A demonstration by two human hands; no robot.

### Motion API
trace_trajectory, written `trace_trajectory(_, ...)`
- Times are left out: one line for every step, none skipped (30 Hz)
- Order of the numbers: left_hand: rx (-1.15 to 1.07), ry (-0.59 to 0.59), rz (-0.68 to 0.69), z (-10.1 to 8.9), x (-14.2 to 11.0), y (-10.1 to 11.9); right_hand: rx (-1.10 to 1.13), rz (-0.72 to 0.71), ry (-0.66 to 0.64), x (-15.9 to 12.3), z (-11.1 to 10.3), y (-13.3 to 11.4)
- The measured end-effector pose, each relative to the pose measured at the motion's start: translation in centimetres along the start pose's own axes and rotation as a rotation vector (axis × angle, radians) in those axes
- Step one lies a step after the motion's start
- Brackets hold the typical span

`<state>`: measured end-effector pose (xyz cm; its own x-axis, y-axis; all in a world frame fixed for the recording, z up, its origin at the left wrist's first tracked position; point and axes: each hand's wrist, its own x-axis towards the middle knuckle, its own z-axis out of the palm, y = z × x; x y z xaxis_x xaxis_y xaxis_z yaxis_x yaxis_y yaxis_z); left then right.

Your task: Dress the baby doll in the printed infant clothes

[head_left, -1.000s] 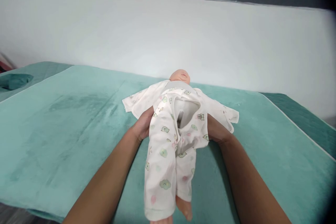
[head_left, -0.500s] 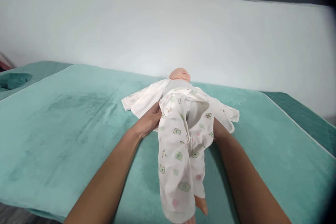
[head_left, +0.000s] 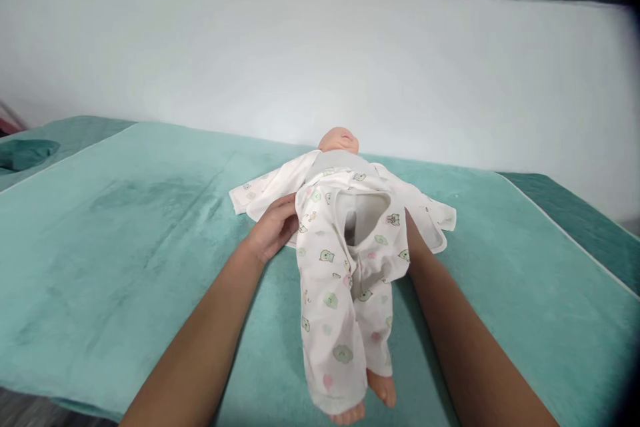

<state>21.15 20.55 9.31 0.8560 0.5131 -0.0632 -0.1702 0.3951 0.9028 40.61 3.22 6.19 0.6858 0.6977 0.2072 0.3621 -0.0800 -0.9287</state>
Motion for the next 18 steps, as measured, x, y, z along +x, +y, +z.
trace_trajectory(-0.036, 0.004, 0.005, 0.0, 0.1, 0.0, 0.000, -0.015, 0.002, 0.0, 0.0, -0.2)
trace_trajectory(-0.073, 0.016, 0.012, -0.1, 0.2, -0.1, 0.003, -0.028, 0.010, 0.0, 0.1, -0.4)
trace_trajectory(-0.110, 0.033, 0.017, -0.1, 0.4, -0.2, 0.006, -0.039, 0.022, 0.0, 0.1, -0.5)
trace_trajectory(-0.144, 0.051, 0.015, -0.2, 0.5, -0.3, 0.011, -0.047, 0.040, 0.0, 0.1, -0.4)
trace_trajectory(-0.174, 0.067, 0.011, -0.2, 0.6, -0.4, 0.014, -0.051, 0.061, 0.1, 0.2, -0.3)
trace_trajectory(-0.195, 0.078, 0.009, -0.3, 0.7, -0.5, 0.017, -0.053, 0.078, 0.1, 0.2, -0.2)
trace_trajectory(-0.206, 0.079, 0.008, -0.3, 0.8, -0.6, 0.023, -0.058, 0.088, 0.2, 0.2, -0.1)
trace_trajectory(-0.204, 0.070, 0.005, -0.4, 0.8, -0.7, 0.031, -0.066, 0.090, 0.2, 0.3, 0.0)
trace_trajectory(-0.190, 0.055, 0.002, -0.4, 0.8, -0.7, 0.043, -0.074, 0.084, 0.3, 0.3, 0.1)
trace_trajectory(-0.165, 0.036, -0.001, -0.4, 0.7, -0.7, 0.056, -0.079, 0.073, 0.4, 0.3, 0.1)
trace_trajectory(-0.131, 0.019, -0.006, -0.3, 0.7, -0.7, 0.070, -0.077, 0.059, 0.5, 0.3, 0.0)
trace_trajectory(-0.092, 0.006, -0.014, -0.3, 0.6, -0.6, 0.079, -0.070, 0.047, 0.6, 0.3, 0.0)
trace_trajectory(-0.051, 0.002, -0.023, -0.2, 0.4, -0.6, 0.081, -0.056, 0.036, 0.6, 0.3, 0.0)
trace_trajectory(-0.011, 0.005, -0.031, -0.1, 0.3, -0.5, 0.073, -0.041, 0.026, 0.7, 0.3, 0.0)
trace_trajectory(0.027, 0.009, -0.040, -0.1, 0.2, -0.4, 0.057, -0.028, 0.019, 0.8, 0.3, 0.1)
trace_trajectory(0.061, 0.013, -0.049, 0.0, 0.1, -0.3, 0.037, -0.019, 0.019, 0.8, 0.3, 0.2)
trace_trajectory(0.089, 0.013, -0.056, 0.1, 0.0, -0.1, 0.021, -0.016, 0.028, 0.8, 0.3, 0.4)
trace_trajectory(0.111, 0.009, -0.064, 0.2, -0.1, 0.0, 0.013, -0.019, 0.046, 0.9, 0.4, 0.6)
